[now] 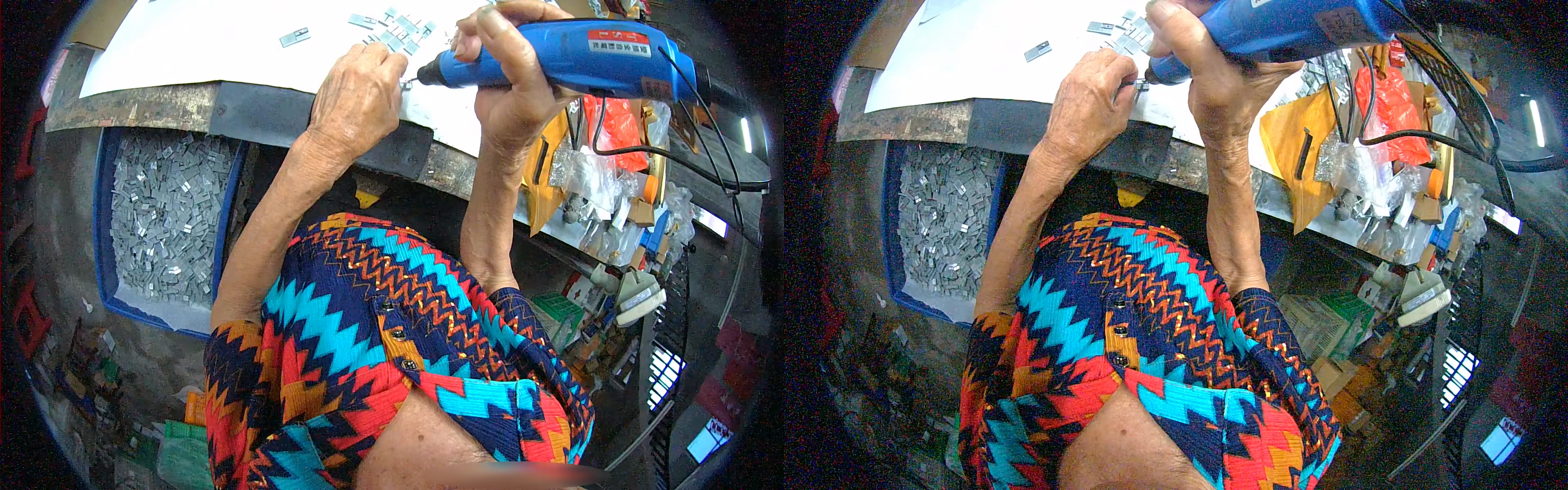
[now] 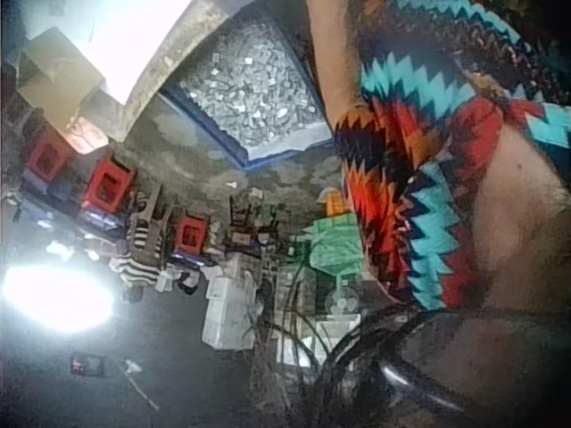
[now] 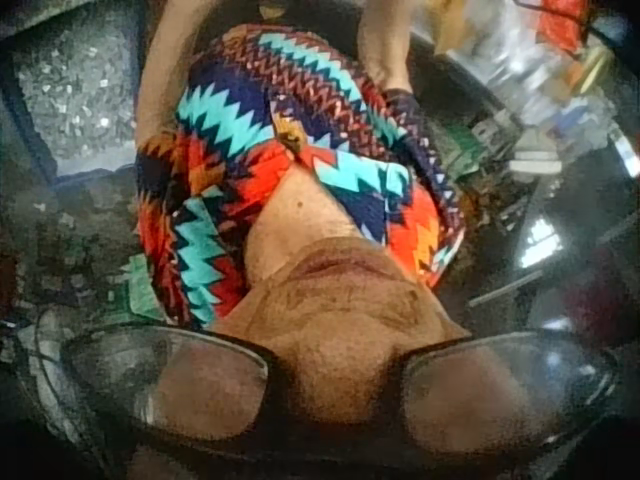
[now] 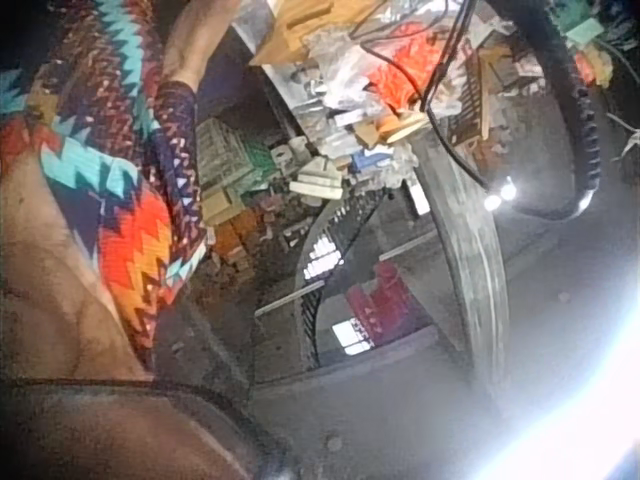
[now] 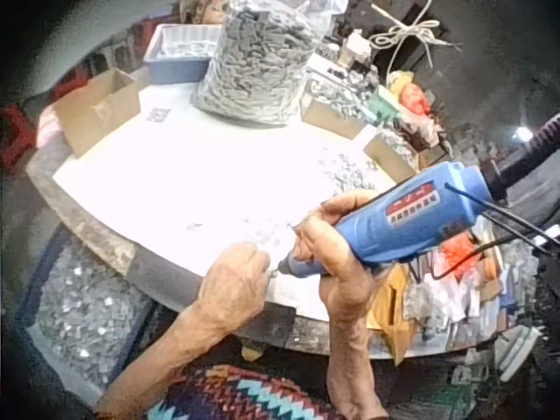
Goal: Using an electric screwdriver to assemble or fasten small metal hardware components at a workbench.
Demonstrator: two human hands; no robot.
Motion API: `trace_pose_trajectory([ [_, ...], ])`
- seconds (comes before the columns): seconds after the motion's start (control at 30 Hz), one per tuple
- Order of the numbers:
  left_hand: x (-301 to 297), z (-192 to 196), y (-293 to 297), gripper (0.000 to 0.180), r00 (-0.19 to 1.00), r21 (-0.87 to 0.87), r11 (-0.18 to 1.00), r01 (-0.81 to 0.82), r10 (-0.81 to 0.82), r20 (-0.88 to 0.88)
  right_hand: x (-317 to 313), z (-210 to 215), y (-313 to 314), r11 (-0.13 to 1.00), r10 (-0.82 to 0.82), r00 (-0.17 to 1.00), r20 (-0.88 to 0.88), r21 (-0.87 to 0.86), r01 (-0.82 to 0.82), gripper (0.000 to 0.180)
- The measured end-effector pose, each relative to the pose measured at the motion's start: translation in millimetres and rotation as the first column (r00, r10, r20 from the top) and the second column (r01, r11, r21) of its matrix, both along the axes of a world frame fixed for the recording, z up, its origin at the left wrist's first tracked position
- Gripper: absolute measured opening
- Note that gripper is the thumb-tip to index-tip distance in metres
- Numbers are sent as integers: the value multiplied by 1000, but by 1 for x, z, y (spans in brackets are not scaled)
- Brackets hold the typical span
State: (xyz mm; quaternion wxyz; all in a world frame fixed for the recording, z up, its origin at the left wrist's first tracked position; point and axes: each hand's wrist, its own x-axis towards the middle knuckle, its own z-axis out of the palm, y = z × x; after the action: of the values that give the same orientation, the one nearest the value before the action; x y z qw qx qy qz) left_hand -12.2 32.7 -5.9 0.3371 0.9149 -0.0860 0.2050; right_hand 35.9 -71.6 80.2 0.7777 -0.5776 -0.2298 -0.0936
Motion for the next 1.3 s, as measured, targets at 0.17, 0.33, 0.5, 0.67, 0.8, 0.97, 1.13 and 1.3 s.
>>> trace_pose_trajectory([
  [0.17, 0, -1, -1, 13, 1000, -13, 1000, -7, 7, 12, 2, -3, 1, 996, 77, 994, 77, 31, -80, 25],
  [0.33, 0, -1, -1, 15, 1000, -19, 1000, -9, 9, 22, 2, -4, 1, 998, 58, 994, 98, 15, -60, 24],
  [0.5, 0, 1, 0, 16, 1000, -3, 1000, -12, 12, -1, 0, -2, 3, 999, -11, 999, 54, -33, 12, 23],
  [0.67, 1, 0, 0, 15, 1000, -3, 1000, 1, -1, -2, -1, -2, 4, 999, -15, 999, 47, -33, 17, 22],
  [0.8, 3, -1, 1, 14, 999, -68, 997, 34, -35, -24, -2, -7, 7, 996, -80, 994, 69, -45, 83, 22],
  [0.97, 4, 1, 2, 13, 995, -78, 996, 49, -55, -80, -3, -7, 5, 992, -94, 994, 56, -81, 98, 22],
  [1.13, 4, -3, 3, 11, 996, -142, 989, 50, -60, -62, -9, 6, 10, 971, -109, 988, -112, -223, 82, 24],
  [1.3, 5, -4, 3, 11, 996, -177, 983, 49, -61, -66, 1, -10, 6, 988, 20, 999, 39, -153, -14, 24],
])
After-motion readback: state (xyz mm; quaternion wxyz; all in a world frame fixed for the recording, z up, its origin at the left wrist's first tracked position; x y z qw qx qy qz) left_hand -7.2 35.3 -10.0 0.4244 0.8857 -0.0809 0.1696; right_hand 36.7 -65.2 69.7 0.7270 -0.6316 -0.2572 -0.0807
